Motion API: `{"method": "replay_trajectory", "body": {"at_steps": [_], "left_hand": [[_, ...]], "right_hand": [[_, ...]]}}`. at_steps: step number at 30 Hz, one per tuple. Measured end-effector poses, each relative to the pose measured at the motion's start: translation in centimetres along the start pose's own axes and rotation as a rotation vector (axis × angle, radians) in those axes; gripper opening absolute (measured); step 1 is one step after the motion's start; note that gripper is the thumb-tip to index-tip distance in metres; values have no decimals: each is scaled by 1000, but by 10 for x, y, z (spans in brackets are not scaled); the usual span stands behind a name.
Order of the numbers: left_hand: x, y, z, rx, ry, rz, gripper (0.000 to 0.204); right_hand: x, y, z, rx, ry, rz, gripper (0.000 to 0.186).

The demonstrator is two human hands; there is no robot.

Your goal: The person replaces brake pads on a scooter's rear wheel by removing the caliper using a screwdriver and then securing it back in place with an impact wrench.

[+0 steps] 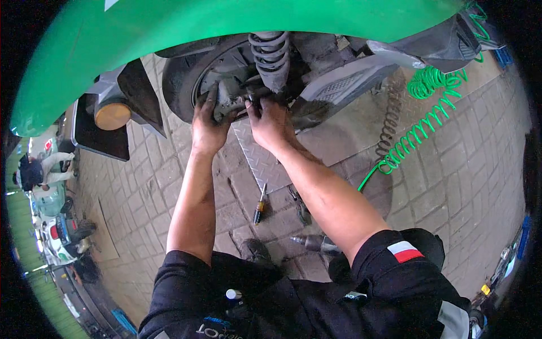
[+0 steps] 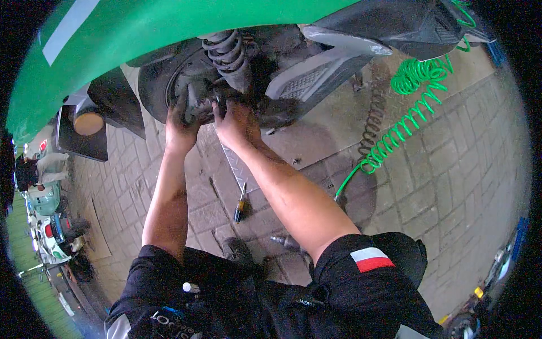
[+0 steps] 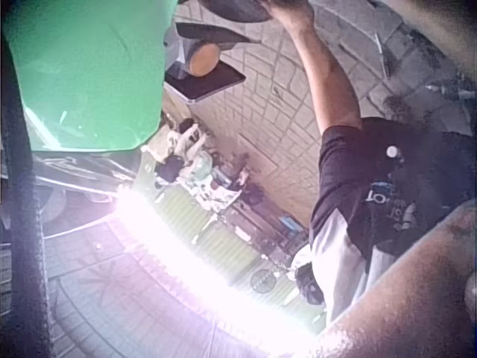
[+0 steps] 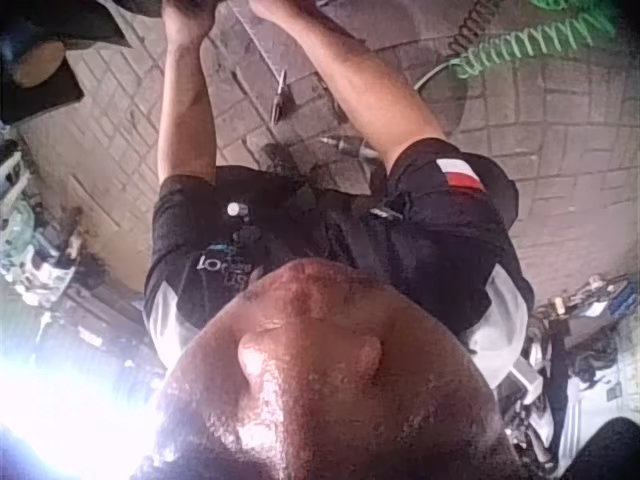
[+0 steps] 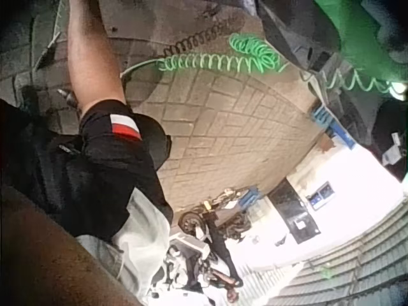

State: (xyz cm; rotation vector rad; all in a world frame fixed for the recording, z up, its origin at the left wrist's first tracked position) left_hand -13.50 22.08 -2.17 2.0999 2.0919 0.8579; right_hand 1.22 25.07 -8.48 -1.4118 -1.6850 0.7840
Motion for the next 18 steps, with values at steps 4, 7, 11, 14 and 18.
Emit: {"method": "replay_trajectory", "body": {"at_steps": [4,7,11,14,18], "left_hand": [[-3,5,3,-32,-18,-41,72],[-6,6,1,-14,22,-7,72],[-9,-1,5,-27,46,9,71],[-8,3,2,-40,86,8,69],[-5,2,-4,-67,73,27,65]], "right_hand": [[-1,2,0,29,9,34,38],[0,-2,-7,52,-18,85,37],[-3,-5,-6,21,0,95,37],[-3,-13,-14,94,78,-6,38],[2,-14,-7,41,16,21,37]]}}
Point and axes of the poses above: each hand's wrist, its own x-axis towards the middle knuckle, its own z-axis out of the palm, y = z × x, the point moved 10 cm from there along x, towards the middle knuckle, and after that the axes turned 1 degree about y, right-handed, at the moved point
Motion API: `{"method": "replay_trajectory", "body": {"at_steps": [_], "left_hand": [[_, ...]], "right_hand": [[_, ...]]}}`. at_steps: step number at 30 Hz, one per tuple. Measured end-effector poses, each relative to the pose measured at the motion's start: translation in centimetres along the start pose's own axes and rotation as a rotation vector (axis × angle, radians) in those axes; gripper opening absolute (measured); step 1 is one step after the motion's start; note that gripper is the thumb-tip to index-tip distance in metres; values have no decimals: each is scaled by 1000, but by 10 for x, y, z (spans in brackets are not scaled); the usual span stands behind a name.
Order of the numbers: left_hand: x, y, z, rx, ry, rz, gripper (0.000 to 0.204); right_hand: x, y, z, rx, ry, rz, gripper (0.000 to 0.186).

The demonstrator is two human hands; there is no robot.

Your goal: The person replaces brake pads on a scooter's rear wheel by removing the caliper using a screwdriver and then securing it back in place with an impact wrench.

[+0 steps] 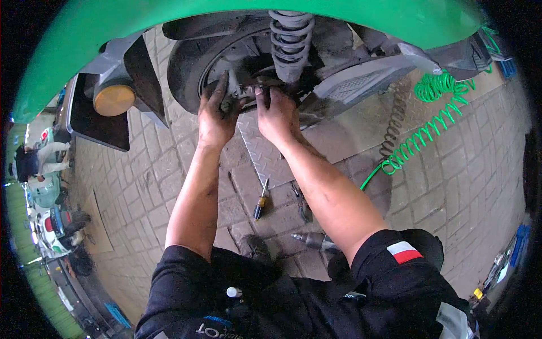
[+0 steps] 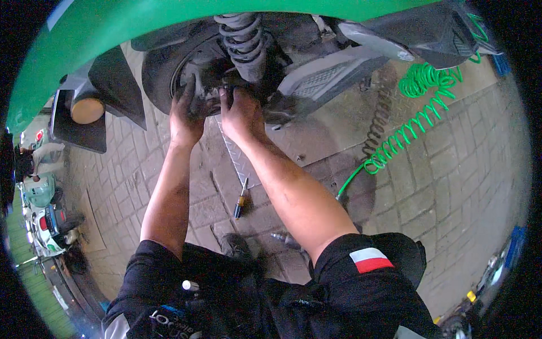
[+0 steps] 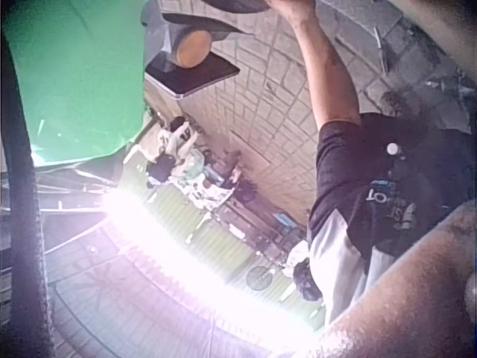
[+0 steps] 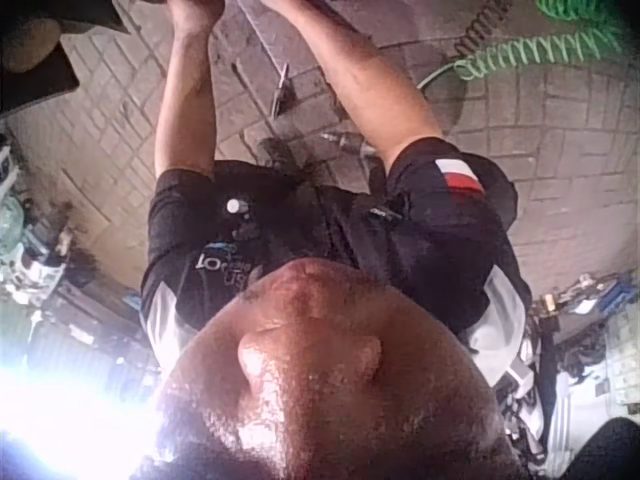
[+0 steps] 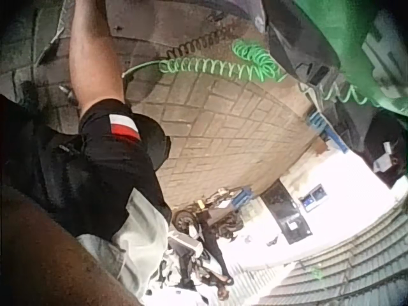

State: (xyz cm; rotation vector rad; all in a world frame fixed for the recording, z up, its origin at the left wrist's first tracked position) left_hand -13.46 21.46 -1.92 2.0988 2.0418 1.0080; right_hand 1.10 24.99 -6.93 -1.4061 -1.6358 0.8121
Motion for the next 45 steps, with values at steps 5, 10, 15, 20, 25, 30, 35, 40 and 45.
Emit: {"method": "replay_trajectory", "body": {"at_steps": [5,10,15,20,25,30,35,40,45], "left_hand": [[-1,1,1,-25,19,-22,64],[-4,-3,18,16,-118,-30,71],[-5,-4,16,23,-28,9,70],[-9,-10,13,144,55,142,65],[-11,-11,9,-80,-53,-158,65],[-15,-23,14,-67,-12,-120,64],[-11,-12,5,-217,-78,-240,63],[-11,-9,3,-158,-16,-71,62],[-19,-21,15,-234,-37,-52,73]], "right_hand": [[4,11,11,-22,-130,131,44],[5,15,5,65,12,41,39],[0,15,-6,32,179,-33,35],[1,-1,4,-18,19,42,38],[-2,4,-2,158,121,84,44],[3,7,6,141,38,118,51],[2,12,10,172,50,112,53],[-10,23,15,474,135,328,58],[-3,50,14,351,60,288,56]]}}
Point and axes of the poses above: each hand's wrist, its own x-axis towards the middle knuckle, its own z-axis out of the palm, y = z × x, the point moved 10 cm from there along x, towards the middle knuckle, and after that the axes turned 1 degree about y, right-handed, at the moved point
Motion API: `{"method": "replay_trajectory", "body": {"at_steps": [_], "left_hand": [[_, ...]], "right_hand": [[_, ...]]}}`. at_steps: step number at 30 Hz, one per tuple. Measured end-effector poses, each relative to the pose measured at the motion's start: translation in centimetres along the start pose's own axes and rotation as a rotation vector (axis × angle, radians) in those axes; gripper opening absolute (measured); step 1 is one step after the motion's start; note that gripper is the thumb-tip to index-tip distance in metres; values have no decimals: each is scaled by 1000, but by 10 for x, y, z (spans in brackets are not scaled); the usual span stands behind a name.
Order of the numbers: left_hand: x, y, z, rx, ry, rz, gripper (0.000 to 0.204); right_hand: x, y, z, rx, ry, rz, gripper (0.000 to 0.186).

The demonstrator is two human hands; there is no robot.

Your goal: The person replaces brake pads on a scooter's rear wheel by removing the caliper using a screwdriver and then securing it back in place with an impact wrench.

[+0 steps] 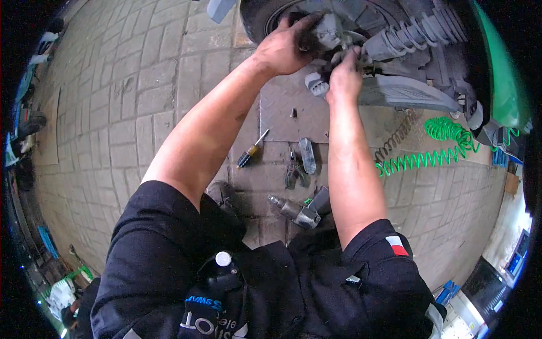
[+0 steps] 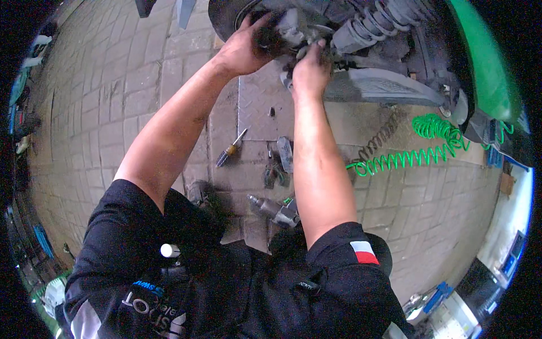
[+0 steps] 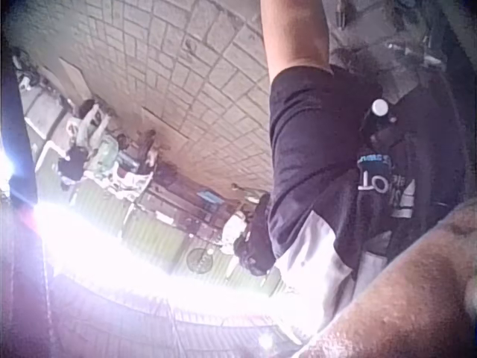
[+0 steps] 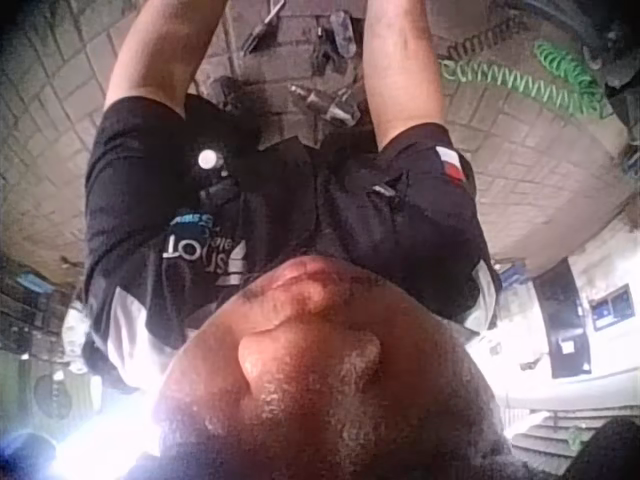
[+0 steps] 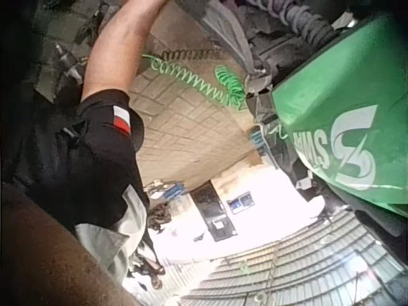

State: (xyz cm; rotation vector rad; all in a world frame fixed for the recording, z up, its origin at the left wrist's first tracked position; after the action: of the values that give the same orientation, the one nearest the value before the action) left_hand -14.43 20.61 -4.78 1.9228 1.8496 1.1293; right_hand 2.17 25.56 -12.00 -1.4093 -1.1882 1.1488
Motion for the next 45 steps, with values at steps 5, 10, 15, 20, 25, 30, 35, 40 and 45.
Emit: {"method": "replay_trajectory", "body": {"at_steps": [5,10,15,20,25,30,35,40,45], "left_hand": [[-4,-11,-13,7,-119,-4,78],[-9,-21,-9,-46,-143,-117,74],[-12,-24,0,-88,-122,-183,74],[-13,-30,-3,-103,-136,-181,72],[-17,-32,-2,-6,-180,-228,76],[-20,-29,6,137,-246,-285,85],[-21,-22,6,194,-304,-349,86],[-22,-24,9,193,-313,-357,88],[-24,-23,9,163,-292,-322,92]], "right_hand": [[-66,70,48,-598,-525,-244,58],[-112,169,48,-1123,-734,-95,53],[-101,192,53,-1143,-773,-148,40],[-87,156,57,-718,-660,-90,34],[-63,59,41,323,-251,-67,17],[-35,17,39,49,-177,-192,19],[-26,22,44,-77,-154,-257,21],[-18,35,44,-52,-142,-231,20],[-22,29,40,-219,-107,-231,17]]}}
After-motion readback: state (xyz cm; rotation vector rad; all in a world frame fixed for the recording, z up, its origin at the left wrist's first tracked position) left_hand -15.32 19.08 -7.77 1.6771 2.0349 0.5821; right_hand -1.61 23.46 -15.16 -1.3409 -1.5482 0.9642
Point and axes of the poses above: each hand's wrist, its own x-axis towards the middle knuckle, its own z-axis out of the palm, y = z × x, the point moved 10 cm from there along x, towards the middle knuckle, and after that the axes turned 1 degree about y, right-handed, at the moved point
